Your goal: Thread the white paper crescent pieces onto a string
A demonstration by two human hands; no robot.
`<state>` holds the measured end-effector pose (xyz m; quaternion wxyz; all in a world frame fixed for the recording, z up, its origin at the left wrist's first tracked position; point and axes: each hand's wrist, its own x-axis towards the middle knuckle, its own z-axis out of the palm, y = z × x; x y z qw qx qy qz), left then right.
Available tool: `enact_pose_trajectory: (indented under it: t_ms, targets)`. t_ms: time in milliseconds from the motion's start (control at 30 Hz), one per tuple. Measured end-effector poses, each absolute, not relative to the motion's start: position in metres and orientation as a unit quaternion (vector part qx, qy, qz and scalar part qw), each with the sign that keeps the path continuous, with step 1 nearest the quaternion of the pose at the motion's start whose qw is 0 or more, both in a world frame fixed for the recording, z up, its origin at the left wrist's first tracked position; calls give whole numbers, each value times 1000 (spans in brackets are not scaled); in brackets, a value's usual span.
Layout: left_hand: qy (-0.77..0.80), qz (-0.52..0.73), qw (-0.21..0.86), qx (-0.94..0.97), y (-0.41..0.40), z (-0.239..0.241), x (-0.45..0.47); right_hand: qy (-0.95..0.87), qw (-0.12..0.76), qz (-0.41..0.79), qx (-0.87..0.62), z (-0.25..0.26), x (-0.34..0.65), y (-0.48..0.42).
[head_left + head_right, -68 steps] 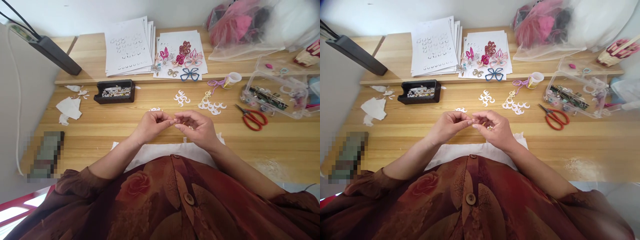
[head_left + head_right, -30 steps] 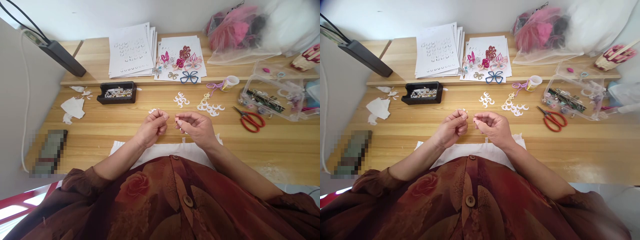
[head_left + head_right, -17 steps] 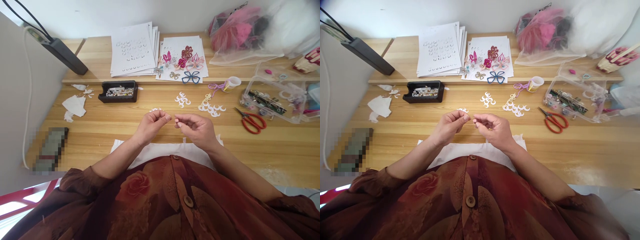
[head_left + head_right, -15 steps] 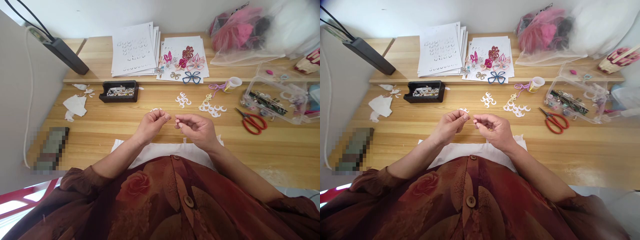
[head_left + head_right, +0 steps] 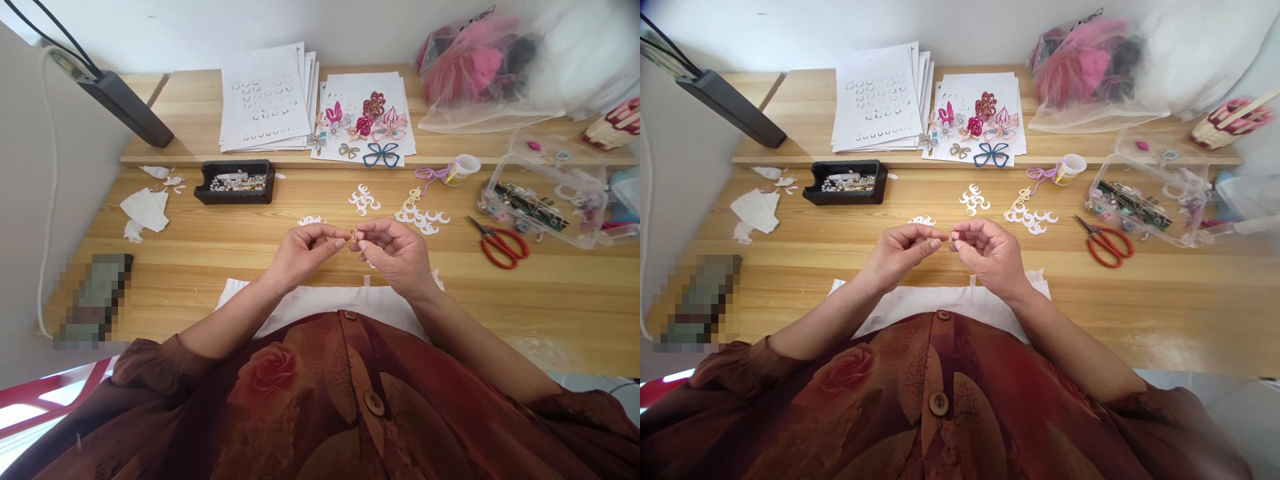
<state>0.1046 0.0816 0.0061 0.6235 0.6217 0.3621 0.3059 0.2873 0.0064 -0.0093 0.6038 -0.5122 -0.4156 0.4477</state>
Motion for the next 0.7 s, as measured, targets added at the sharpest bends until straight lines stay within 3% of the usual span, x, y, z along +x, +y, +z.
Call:
enact_pose_trajectory:
  t_ms: [367,700]
  targets:
    - [255,363,330,833,84,3,99,-401,617,455,-501,-6,282,6]
    - [230,340,221,885,84,10,91,-397,635,424,-510,-6,287,9]
